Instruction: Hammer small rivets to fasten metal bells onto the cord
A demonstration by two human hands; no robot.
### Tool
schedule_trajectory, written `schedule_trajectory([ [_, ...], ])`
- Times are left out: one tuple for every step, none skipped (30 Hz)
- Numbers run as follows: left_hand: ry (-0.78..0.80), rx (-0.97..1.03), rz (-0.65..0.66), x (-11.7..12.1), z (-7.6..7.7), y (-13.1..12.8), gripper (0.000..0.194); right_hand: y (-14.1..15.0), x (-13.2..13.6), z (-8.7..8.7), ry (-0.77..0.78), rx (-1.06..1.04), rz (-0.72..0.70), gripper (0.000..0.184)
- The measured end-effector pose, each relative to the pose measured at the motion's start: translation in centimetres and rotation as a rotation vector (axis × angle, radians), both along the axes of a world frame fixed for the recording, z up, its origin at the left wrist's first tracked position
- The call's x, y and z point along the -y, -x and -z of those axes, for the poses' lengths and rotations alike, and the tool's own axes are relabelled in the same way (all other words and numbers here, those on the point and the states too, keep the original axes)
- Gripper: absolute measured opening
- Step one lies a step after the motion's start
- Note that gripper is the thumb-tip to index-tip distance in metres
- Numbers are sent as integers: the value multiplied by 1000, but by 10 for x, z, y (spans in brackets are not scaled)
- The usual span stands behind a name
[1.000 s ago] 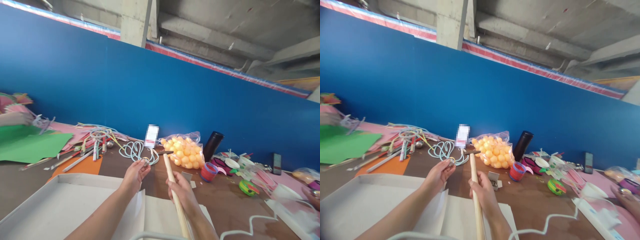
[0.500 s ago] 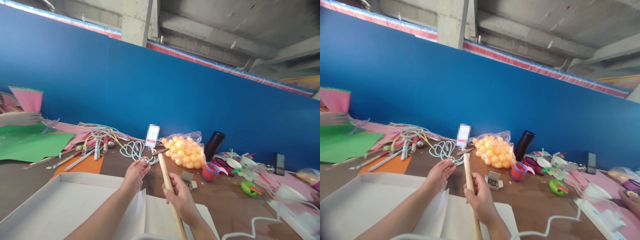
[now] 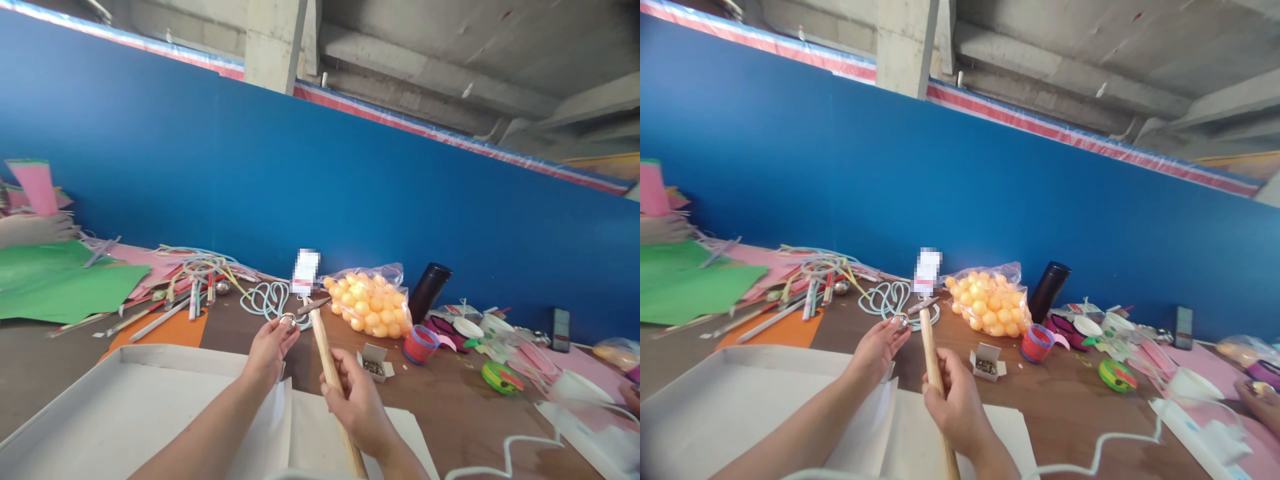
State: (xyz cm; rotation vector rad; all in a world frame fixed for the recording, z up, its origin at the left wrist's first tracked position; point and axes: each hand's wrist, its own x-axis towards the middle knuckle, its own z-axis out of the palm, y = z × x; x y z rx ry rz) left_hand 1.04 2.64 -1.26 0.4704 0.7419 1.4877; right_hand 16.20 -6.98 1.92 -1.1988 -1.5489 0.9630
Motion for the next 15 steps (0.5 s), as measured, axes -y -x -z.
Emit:
schedule_trajectory([
  [12, 0, -5, -1, 0, 0, 2, 0, 0, 1, 8, 17, -25, 34],
  [20, 2, -6, -1, -1, 0, 1, -1, 0, 2, 16, 30, -50, 34],
  [21, 7, -5, -1, -1, 0, 1, -1, 0, 2, 22, 36, -66, 34],
  [16, 15, -1, -1, -2, 0, 2, -1, 0, 2, 21, 33, -66, 34],
  [7, 25, 4, -1, -2, 1, 2, 0, 0, 1, 20, 24, -54, 34],
  [-3, 35, 11, -1, -2, 1, 3, 0, 0, 0, 15, 10, -32, 34],
  [-11, 45, 16, 0, -2, 1, 3, 0, 0, -1, 8, -5, -7, 34],
  [-16, 55, 20, 0, -2, 1, 3, 0, 1, -3, -1, -18, 16, 33],
  [-19, 63, 23, 0, -2, 1, 4, 0, 1, -4, -9, -28, 33, 33],
  [-22, 70, 27, 0, -2, 1, 4, 0, 1, -5, -16, -32, 43, 33],
  [-27, 75, 31, 1, -2, 1, 4, 0, 2, -5, -19, -30, 42, 33],
  [-29, 77, 35, 1, -2, 1, 5, 0, 2, -4, -21, -22, 32, 34],
  [-26, 77, 38, 1, -2, 1, 5, 0, 2, -4, -22, -10, 16, 34],
  [-21, 74, 42, 1, -3, 1, 6, 1, 2, -3, -25, 3, -1, 35],
  [-17, 72, 46, 1, -4, 1, 7, 1, 2, -2, -29, 11, -18, 35],
])
